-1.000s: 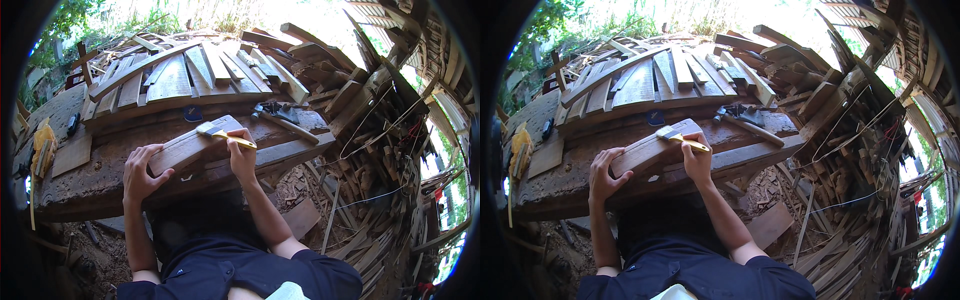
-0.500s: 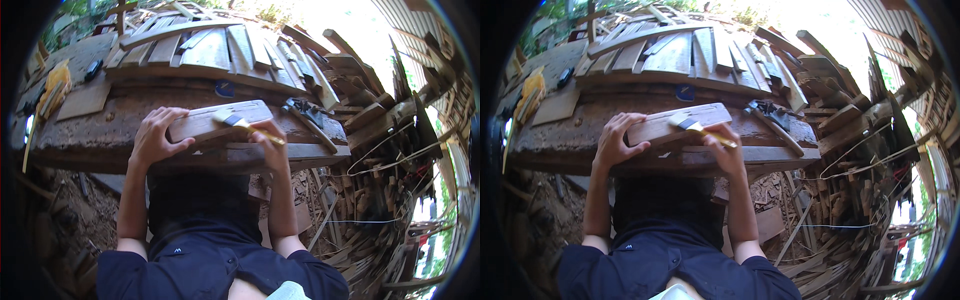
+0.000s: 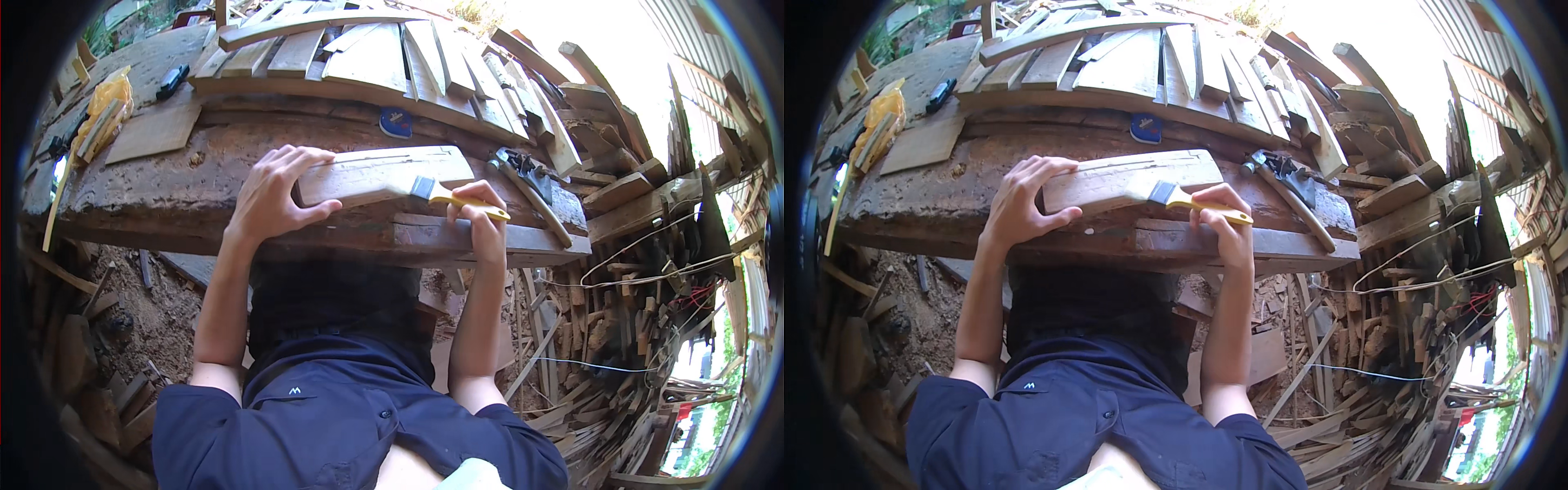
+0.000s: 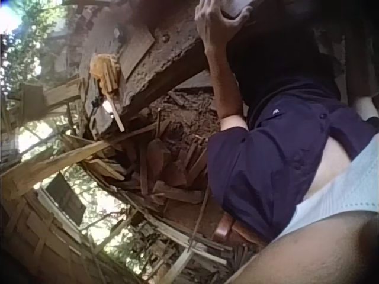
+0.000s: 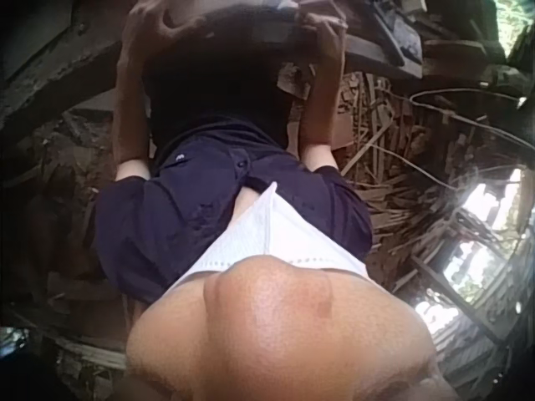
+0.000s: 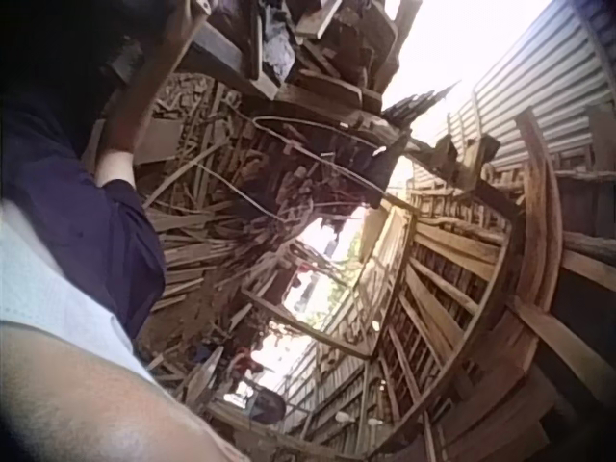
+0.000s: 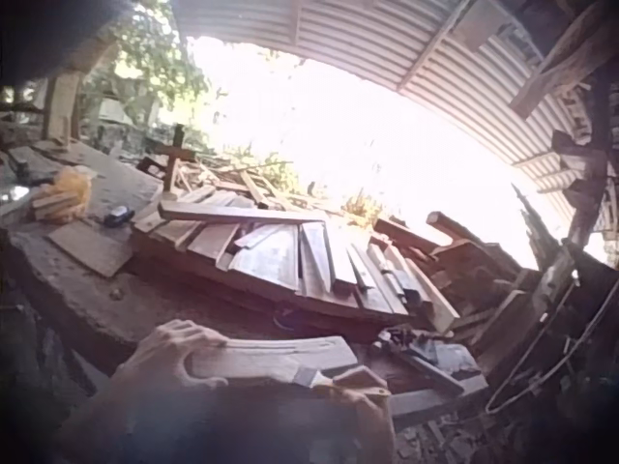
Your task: The person cleans a wooden block by brushing dust off its surfaces with a paintbrush, turning the block over by hand to brush each side.
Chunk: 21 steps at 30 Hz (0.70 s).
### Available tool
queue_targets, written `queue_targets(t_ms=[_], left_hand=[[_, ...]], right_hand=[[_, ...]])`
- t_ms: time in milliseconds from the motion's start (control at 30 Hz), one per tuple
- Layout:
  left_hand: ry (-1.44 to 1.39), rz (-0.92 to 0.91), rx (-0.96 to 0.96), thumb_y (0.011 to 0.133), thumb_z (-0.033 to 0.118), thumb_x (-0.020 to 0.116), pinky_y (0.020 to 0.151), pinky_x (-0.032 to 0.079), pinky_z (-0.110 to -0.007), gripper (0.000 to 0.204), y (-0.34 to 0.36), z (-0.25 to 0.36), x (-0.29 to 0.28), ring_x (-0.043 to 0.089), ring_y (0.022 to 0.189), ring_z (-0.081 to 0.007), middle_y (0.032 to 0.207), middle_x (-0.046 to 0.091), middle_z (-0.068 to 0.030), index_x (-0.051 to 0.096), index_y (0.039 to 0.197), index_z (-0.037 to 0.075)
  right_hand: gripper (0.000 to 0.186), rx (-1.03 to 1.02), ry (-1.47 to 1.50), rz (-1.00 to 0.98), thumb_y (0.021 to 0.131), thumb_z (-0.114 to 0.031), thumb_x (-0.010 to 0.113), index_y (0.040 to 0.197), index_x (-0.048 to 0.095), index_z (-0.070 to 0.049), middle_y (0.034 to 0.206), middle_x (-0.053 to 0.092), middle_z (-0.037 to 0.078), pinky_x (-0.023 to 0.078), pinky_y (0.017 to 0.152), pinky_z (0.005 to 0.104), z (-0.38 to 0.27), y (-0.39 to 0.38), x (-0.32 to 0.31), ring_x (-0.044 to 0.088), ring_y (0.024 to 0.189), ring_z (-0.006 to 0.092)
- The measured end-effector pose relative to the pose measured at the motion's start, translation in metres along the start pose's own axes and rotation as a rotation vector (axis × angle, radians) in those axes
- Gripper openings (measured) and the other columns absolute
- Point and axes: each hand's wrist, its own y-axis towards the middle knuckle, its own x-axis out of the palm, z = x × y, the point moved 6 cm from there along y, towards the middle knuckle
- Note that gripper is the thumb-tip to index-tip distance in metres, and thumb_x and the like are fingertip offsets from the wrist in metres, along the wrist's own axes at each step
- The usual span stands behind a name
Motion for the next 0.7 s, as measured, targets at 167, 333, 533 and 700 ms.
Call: queue_targets(t_ms=[167, 333, 533, 700], left_hand=[[0.031, 0.056, 0.018, 0.078, 0.048, 0.087, 0.104, 0.053, -0.046, 0.062, -0.004, 0.002, 0.003, 0.069, 0.114, -0.0315, 0.122, 0.075, -0.0113, 0.072, 0.125, 0.009], [0.021, 0.038, -0.024, 0.077, 0.043, 0.088, 0.107, 0.052, -0.046, 0.064, -0.004, 0.000, 0.000, 0.068, 0.119, -0.0325, 0.127, 0.074, -0.0118, 0.070, 0.128, 0.009], [-0.023, 0.031, -0.029, 0.076, 0.041, 0.089, 0.103, 0.054, -0.046, 0.062, -0.003, -0.001, -0.002, 0.068, 0.116, -0.0335, 0.123, 0.075, -0.0127, 0.071, 0.125, 0.009], [0.014, 0.079, -0.005, 0.077, 0.049, 0.089, 0.103, 0.054, -0.046, 0.063, -0.008, -0.004, -0.003, 0.069, 0.113, -0.0333, 0.120, 0.076, -0.0119, 0.071, 0.123, 0.010]], right_hand=[[0.023, 0.084, -0.001, 0.188, 0.092, 0.000, 0.056, 0.111, 0.068, 0.003, 0.090, 0.069, 0.009, 0.051, 0.071, 0.0267, 0.003, 0.000, 0.000, 0.063, 0.076, 0.0128], [0.028, 0.142, 0.024, -0.060, 0.094, -0.005, 0.061, 0.120, 0.068, 0.004, 0.091, 0.069, 0.010, 0.049, 0.063, 0.0269, -0.004, -0.004, 0.013, 0.062, 0.073, 0.0135], [0.030, 0.139, 0.067, 0.275, 0.098, -0.005, 0.062, 0.126, 0.070, 0.004, 0.090, 0.071, 0.009, 0.051, 0.063, 0.0250, 0.009, -0.003, -0.010, 0.063, 0.069, 0.0124], [0.028, 0.140, 0.014, 0.161, 0.101, -0.006, 0.062, 0.126, 0.070, 0.003, 0.092, 0.071, 0.011, 0.052, 0.063, 0.0261, 0.008, -0.003, -0.002, 0.064, 0.070, 0.0144]])
